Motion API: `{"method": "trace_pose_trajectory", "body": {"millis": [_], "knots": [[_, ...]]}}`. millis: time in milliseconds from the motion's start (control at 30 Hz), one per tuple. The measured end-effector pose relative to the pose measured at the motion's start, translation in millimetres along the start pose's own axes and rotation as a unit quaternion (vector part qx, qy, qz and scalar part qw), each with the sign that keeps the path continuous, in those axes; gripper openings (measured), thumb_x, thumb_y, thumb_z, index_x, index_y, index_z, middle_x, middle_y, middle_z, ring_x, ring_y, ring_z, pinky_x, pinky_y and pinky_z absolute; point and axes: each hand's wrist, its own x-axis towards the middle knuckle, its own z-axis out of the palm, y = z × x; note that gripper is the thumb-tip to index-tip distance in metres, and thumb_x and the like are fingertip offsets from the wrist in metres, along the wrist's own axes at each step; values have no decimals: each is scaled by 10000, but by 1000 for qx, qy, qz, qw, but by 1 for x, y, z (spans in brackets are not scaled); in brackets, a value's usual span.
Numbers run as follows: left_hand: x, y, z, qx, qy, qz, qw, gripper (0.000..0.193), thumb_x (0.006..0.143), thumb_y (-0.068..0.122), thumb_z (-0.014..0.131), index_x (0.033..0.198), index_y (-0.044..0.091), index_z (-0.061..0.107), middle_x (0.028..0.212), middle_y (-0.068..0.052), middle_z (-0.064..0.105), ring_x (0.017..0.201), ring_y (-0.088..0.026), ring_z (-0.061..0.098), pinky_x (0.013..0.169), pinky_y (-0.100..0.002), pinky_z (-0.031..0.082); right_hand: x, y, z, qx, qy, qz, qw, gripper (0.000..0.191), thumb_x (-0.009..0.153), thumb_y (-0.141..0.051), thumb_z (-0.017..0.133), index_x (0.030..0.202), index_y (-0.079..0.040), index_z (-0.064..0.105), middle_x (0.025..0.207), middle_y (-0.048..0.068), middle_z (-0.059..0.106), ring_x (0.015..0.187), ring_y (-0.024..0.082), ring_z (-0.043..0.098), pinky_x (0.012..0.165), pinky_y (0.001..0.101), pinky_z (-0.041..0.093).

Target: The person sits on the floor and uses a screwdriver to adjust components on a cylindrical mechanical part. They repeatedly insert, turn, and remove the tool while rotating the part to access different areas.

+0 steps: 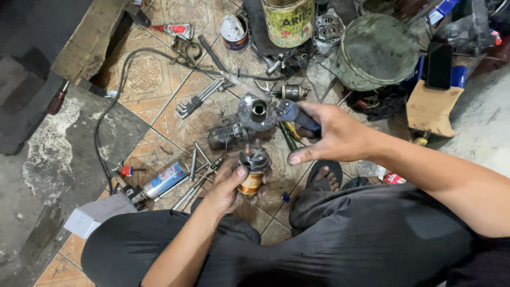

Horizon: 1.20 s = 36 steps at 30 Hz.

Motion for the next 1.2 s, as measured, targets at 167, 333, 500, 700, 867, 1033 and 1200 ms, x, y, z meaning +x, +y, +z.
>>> {"method": "trace_pose_trajectory", "body": {"millis": [167,333,500,700,867,1033,1200], "knots": [[3,-9,4,-3,34,-25,999,608,920,473,762,1262,9,571,999,-124,660,791,-232,667,638,-333,546,11,-14,5,109,-33,17,993,745,735,-439,884,1281,-2,626,1000,13,664,898,106,544,810,285,498],[11,-4,23,415,64,89,903,521,962,473,743,1204,21,651,977,-68,722,877,-188,694,792,-365,585,19,-22,10,54,-43,-6,998,804,648,-431,924,1245,13,620,1019,66,722,908,148,634,822,311,531],[15,11,53,531,125,-12,838,479,815,360,774,1154,50,638,776,-77,719,645,-209,679,624,-361,547,15,-23,15,4,-73,1,997,720,628,-407,941,1145,-3,645,977,97,764,888,160,706,804,342,551],[12,22,58,565,79,36,821,405,810,289,780,1062,-1,651,808,-140,731,708,-244,743,687,-386,591,14,-17,16,-2,-103,-44,994,611,706,-387,901,1133,-25,656,928,109,770,796,211,741,735,363,569],[15,20,53,631,66,47,772,424,758,297,829,967,-25,651,797,-192,727,700,-294,739,703,-426,601,15,-5,20,-54,-101,-83,990,659,672,-362,933,1114,13,620,894,155,727,809,303,732,713,399,557],[10,28,49,571,86,62,814,599,810,318,809,1243,-29,584,1095,-187,732,943,-263,745,873,-382,594,14,-5,21,-106,-50,-206,971,665,689,-320,939,1153,22,606,985,186,698,912,374,691,784,433,551],[5,25,34,485,120,30,866,734,782,244,893,1348,-35,519,1237,-183,674,1166,-280,645,1014,-394,510,12,-13,16,-112,-17,-234,966,628,742,-294,896,1205,11,601,1053,162,691,964,327,699,827,415,561]]}}
